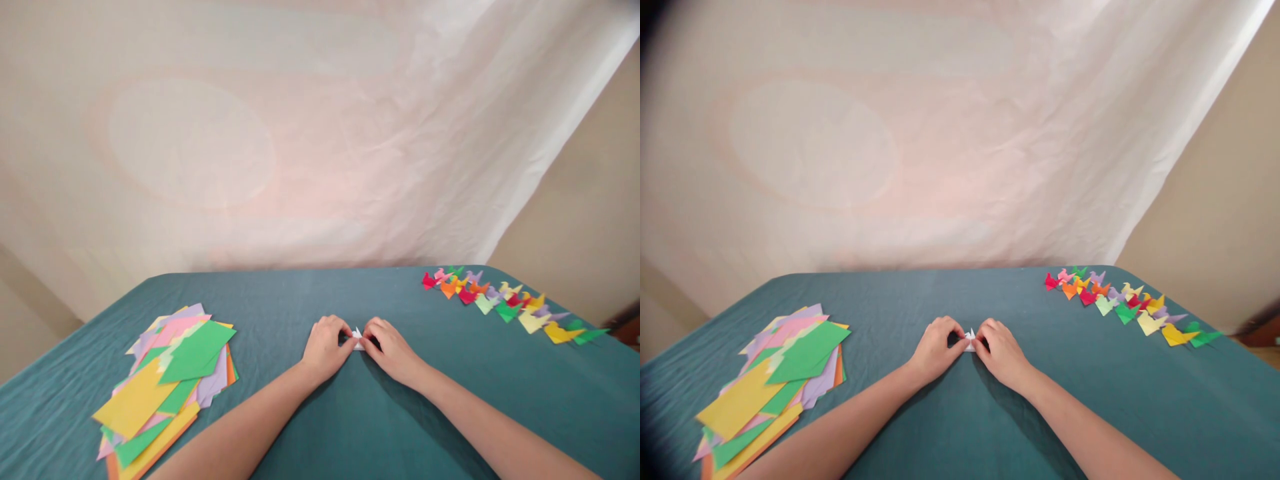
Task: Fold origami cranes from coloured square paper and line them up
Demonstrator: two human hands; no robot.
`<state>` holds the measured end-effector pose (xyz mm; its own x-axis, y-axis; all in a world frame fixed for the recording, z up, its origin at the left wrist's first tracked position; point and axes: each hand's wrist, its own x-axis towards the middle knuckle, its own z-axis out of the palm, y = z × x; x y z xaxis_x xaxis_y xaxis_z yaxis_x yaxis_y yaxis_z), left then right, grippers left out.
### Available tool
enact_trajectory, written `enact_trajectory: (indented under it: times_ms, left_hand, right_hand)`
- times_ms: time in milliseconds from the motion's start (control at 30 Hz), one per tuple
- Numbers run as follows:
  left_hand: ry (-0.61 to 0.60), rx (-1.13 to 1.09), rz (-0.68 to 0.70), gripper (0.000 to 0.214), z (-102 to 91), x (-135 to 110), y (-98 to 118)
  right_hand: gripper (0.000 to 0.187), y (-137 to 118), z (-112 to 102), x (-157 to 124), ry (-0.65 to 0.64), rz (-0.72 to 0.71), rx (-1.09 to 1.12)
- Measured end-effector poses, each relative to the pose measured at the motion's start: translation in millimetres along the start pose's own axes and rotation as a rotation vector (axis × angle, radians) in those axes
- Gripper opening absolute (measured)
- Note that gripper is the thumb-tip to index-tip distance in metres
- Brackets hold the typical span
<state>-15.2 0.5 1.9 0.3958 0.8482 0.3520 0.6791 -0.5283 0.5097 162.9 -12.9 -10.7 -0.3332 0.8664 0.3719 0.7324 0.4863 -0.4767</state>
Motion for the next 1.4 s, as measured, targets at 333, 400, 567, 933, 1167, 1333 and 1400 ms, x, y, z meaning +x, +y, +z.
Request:
enact_trajectory:
  times_ms: [333,400,567,933,1167,1333,1400]
  left_hand:
    - [-0.200,0.363,0.330,0.027,-31.6,-19,28]
    - [-0.212,0.414,0.317,0.034,-29.1,-26,30]
    - [-0.239,0.441,0.303,0.047,-22.6,-38,28]
    - [-0.257,0.388,0.292,0.053,-23.7,-38,24]
    - [-0.241,0.374,0.290,0.052,-23.4,-39,23]
    - [-0.247,0.375,0.293,0.052,-23.3,-39,23]
    - [-0.250,0.372,0.292,0.052,-23.2,-39,23]
  right_hand:
    - [0.012,0,2,-1,0.011,0.016,-0.026]
    - [0.012,1,2,-1,0.011,0.015,-0.022]
    - [0.013,-1,1,-1,0.007,0.029,-0.010]
    - [0.011,-3,-6,-8,0.031,-0.013,0.161]
    - [0.026,-7,-16,-13,-0.039,-0.134,0.101]
    - [0.036,-7,-17,-18,-0.072,-0.245,-0.079]
    - [0.036,-8,-17,-19,-0.085,-0.263,-0.133]
